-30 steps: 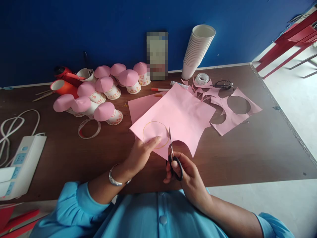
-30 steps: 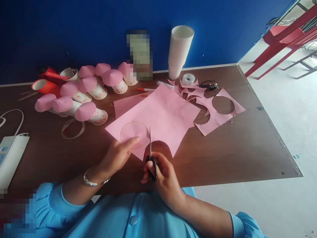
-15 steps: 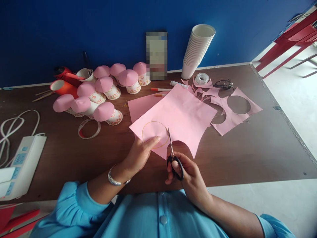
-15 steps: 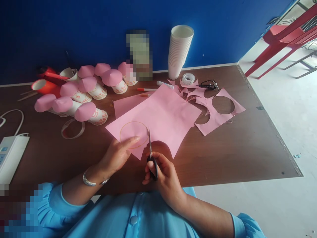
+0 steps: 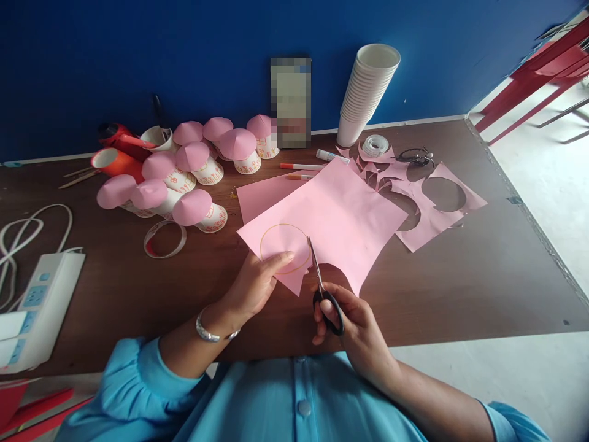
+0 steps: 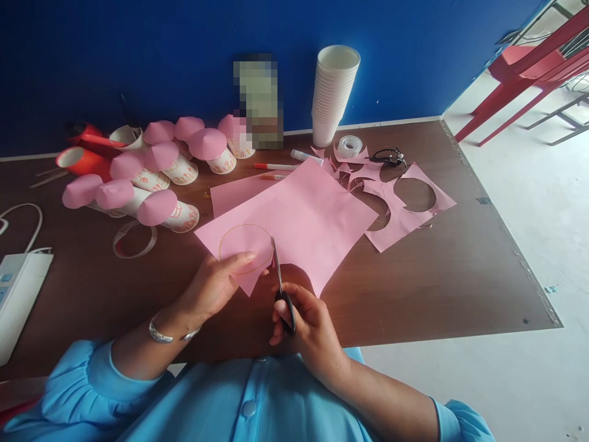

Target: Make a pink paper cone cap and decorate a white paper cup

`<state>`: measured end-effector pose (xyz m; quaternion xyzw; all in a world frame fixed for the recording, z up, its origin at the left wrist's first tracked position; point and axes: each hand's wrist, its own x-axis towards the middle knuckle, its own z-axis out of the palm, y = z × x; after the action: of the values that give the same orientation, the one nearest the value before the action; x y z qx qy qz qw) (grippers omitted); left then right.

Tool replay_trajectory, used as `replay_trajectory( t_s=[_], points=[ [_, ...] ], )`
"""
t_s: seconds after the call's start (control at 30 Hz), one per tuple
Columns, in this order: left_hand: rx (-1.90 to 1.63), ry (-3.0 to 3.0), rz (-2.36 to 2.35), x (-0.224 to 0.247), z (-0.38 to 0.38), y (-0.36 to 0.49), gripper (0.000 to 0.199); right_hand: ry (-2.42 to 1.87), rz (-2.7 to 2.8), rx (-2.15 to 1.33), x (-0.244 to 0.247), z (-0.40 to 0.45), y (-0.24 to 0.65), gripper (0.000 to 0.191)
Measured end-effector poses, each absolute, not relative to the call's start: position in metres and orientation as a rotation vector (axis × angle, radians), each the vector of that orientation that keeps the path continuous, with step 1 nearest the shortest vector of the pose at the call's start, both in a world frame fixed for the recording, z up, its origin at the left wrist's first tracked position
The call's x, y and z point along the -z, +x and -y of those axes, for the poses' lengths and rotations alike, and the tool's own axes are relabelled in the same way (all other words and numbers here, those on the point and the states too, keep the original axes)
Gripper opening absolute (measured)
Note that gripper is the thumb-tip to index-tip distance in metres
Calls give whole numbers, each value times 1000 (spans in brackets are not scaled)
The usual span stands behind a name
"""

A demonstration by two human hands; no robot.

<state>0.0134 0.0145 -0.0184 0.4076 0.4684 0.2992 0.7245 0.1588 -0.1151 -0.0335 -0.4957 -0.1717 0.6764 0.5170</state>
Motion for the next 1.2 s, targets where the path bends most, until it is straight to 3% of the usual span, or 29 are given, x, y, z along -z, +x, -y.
replay_trajectory(
  t_s=[0.47,0.73,0.9,1.2],
  points=[
    [-710,793,-978,11,-19,18,20,-1167,314,-1696,28,115,160,45],
    [-731,750,-1008,8,-28,19,27,-984,337,-2020,-4,139,188,54],
    [-681,767,-1038,-2,-30,18,24,-1152,540,-1935,-12,132,216,45],
    [-667,788,-1133,2,-27,14,32,-1255,592,-2007,-11,89,222,51]
  ],
)
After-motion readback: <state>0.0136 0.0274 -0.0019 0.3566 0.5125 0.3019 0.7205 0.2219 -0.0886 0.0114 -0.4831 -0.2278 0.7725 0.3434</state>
